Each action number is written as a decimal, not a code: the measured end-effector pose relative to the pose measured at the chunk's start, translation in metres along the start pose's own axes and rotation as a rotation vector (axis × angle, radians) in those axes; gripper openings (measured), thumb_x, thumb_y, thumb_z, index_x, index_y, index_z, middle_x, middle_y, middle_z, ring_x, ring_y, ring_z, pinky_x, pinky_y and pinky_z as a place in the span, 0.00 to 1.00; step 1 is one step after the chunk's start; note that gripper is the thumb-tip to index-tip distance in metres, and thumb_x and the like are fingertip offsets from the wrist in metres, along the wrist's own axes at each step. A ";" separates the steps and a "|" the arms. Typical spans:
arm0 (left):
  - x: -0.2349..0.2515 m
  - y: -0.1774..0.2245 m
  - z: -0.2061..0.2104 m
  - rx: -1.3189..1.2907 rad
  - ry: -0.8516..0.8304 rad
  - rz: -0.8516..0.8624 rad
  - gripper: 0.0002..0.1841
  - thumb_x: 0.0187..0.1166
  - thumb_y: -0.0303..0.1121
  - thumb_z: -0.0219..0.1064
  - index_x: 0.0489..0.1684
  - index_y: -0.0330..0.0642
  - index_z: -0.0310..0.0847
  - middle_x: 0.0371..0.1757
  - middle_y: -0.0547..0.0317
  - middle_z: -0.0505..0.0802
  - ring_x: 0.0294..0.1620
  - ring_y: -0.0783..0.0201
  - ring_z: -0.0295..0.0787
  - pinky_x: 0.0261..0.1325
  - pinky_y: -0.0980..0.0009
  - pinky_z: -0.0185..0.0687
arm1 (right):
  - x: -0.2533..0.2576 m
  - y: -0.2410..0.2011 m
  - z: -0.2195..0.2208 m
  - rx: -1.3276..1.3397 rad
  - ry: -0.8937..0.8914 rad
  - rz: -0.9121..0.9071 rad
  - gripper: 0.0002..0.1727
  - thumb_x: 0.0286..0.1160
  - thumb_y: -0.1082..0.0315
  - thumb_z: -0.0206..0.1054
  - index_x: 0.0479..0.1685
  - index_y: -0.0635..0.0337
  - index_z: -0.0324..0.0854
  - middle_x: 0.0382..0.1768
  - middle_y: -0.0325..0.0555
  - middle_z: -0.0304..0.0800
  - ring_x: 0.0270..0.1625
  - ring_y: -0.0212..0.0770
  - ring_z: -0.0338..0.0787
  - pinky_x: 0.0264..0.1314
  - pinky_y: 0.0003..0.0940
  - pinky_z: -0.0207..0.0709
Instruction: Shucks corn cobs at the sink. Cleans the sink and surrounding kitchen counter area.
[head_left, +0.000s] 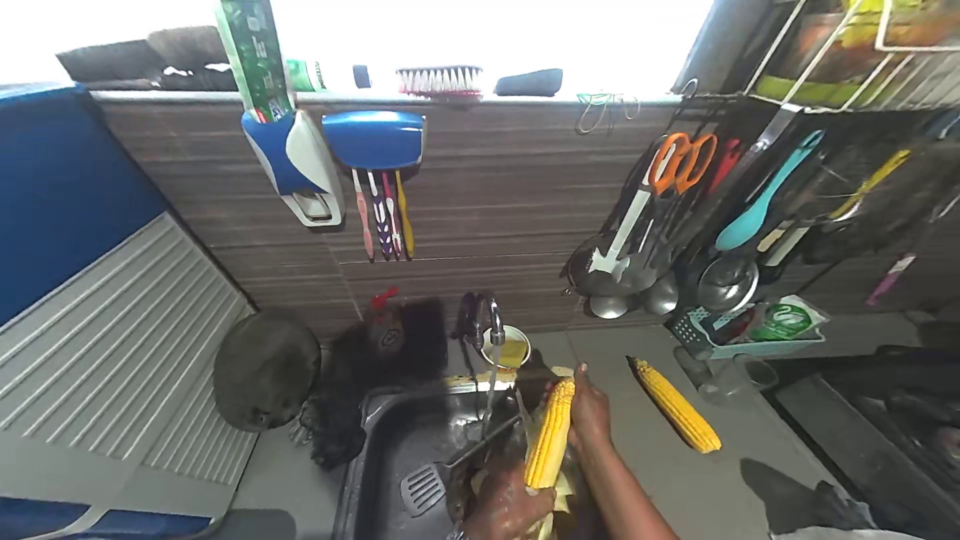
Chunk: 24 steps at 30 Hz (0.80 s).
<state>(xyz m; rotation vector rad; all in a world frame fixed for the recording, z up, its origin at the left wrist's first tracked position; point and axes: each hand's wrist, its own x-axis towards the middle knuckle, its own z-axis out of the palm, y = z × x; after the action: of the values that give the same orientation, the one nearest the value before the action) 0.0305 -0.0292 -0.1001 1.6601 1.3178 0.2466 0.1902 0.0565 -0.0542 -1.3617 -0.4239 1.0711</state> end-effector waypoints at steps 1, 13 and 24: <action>-0.002 0.001 0.003 0.027 0.001 -0.026 0.36 0.68 0.62 0.71 0.66 0.39 0.83 0.57 0.46 0.93 0.61 0.51 0.90 0.68 0.46 0.83 | 0.002 0.005 -0.003 -0.043 0.064 -0.018 0.33 0.94 0.45 0.50 0.41 0.70 0.85 0.27 0.54 0.91 0.26 0.46 0.92 0.30 0.43 0.90; -0.008 0.000 0.017 0.065 0.075 -0.153 0.37 0.72 0.65 0.66 0.63 0.37 0.84 0.53 0.45 0.94 0.57 0.48 0.92 0.63 0.45 0.85 | -0.027 0.035 -0.003 -0.253 -0.090 -0.156 0.19 0.91 0.57 0.58 0.55 0.64 0.89 0.39 0.49 0.93 0.38 0.38 0.91 0.45 0.37 0.88; -0.004 -0.018 0.026 -0.356 0.149 -0.025 0.36 0.75 0.49 0.75 0.73 0.29 0.74 0.63 0.39 0.90 0.67 0.52 0.88 0.75 0.53 0.79 | -0.032 0.031 0.020 -0.100 0.023 0.061 0.18 0.94 0.60 0.54 0.52 0.67 0.81 0.38 0.51 0.84 0.39 0.39 0.85 0.44 0.37 0.83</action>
<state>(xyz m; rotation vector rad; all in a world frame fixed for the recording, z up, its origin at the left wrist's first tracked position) 0.0347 -0.0476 -0.1261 1.3437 1.3151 0.5657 0.1472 0.0381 -0.0675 -1.4830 -0.4258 1.0952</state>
